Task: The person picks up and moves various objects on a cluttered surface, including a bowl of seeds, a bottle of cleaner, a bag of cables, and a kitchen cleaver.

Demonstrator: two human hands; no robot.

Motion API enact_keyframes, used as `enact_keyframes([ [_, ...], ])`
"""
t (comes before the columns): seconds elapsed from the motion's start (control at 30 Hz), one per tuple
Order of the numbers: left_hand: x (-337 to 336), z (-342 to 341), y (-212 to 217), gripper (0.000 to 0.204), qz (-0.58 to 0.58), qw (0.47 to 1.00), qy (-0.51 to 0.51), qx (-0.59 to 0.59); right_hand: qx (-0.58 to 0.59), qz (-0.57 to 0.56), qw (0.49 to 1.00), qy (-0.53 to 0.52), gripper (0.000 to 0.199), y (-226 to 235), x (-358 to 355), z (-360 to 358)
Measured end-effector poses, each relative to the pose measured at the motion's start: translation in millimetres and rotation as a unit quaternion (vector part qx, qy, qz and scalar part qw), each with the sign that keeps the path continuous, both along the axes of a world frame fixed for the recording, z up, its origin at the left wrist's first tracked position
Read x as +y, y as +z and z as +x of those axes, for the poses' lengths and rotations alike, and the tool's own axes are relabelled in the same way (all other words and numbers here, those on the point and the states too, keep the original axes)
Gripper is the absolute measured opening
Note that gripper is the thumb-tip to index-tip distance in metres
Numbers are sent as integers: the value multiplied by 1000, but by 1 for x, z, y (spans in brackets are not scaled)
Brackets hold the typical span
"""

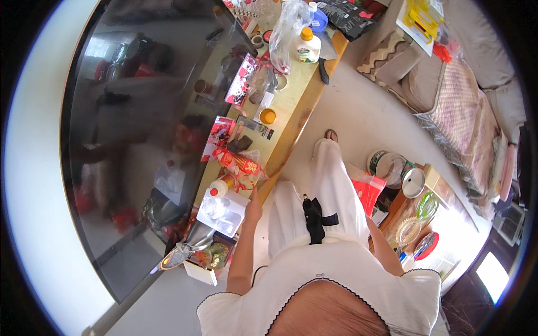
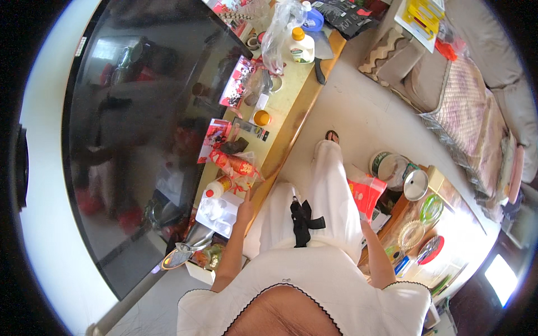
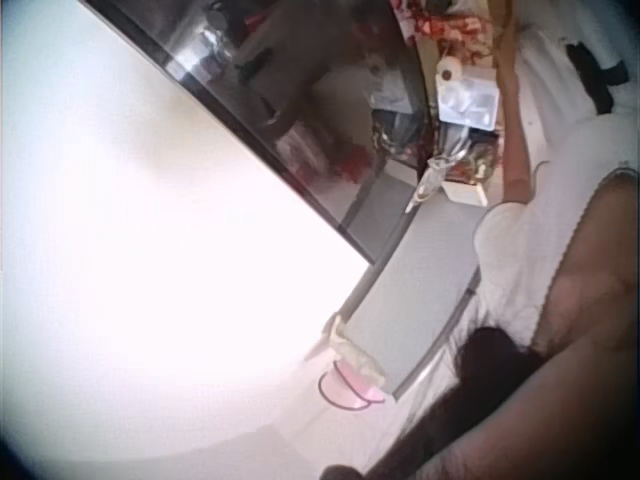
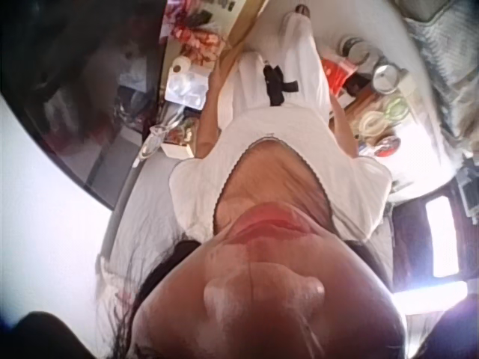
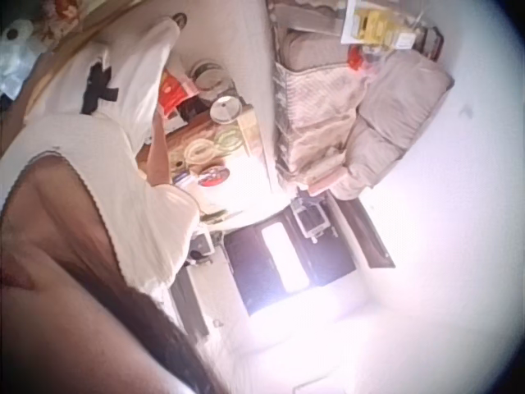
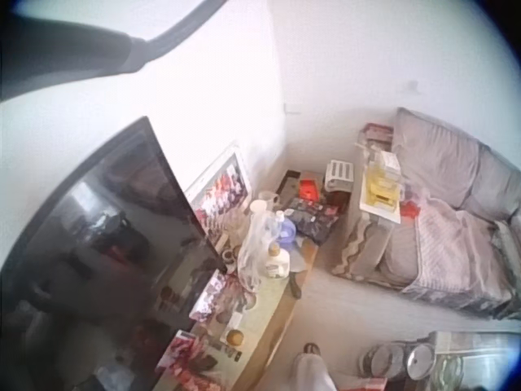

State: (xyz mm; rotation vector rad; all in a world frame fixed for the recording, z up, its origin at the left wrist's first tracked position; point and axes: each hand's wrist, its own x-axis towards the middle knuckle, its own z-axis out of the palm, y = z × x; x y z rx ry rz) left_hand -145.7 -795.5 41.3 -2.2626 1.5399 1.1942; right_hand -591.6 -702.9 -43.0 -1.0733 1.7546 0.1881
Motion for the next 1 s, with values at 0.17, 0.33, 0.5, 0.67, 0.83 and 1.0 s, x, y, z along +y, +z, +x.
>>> enact_keyframes([
  [0.17,-74,-81,4,53,-184,980,-28,64,-149,2,974,-172,16,-19,-63,-53],
  [0.33,-157,-105,15,41,-199,980,5,8,-48,-89,984,145,14,13,-188,-69],
  [0.5,-274,-78,-11,33,-269,961,13,-58,-223,-127,962,-98,12,13,-214,-91],
  [0.67,-352,-36,-90,28,-267,950,29,-160,-221,-31,964,-145,14,50,-205,-99],
  [0.83,-381,-73,-145,45,-111,980,166,18,-150,53,961,-224,14,72,-152,-128],
  [1.0,-383,-102,-154,64,-55,979,195,23,-74,36,988,-127,14,102,-166,-84],
])
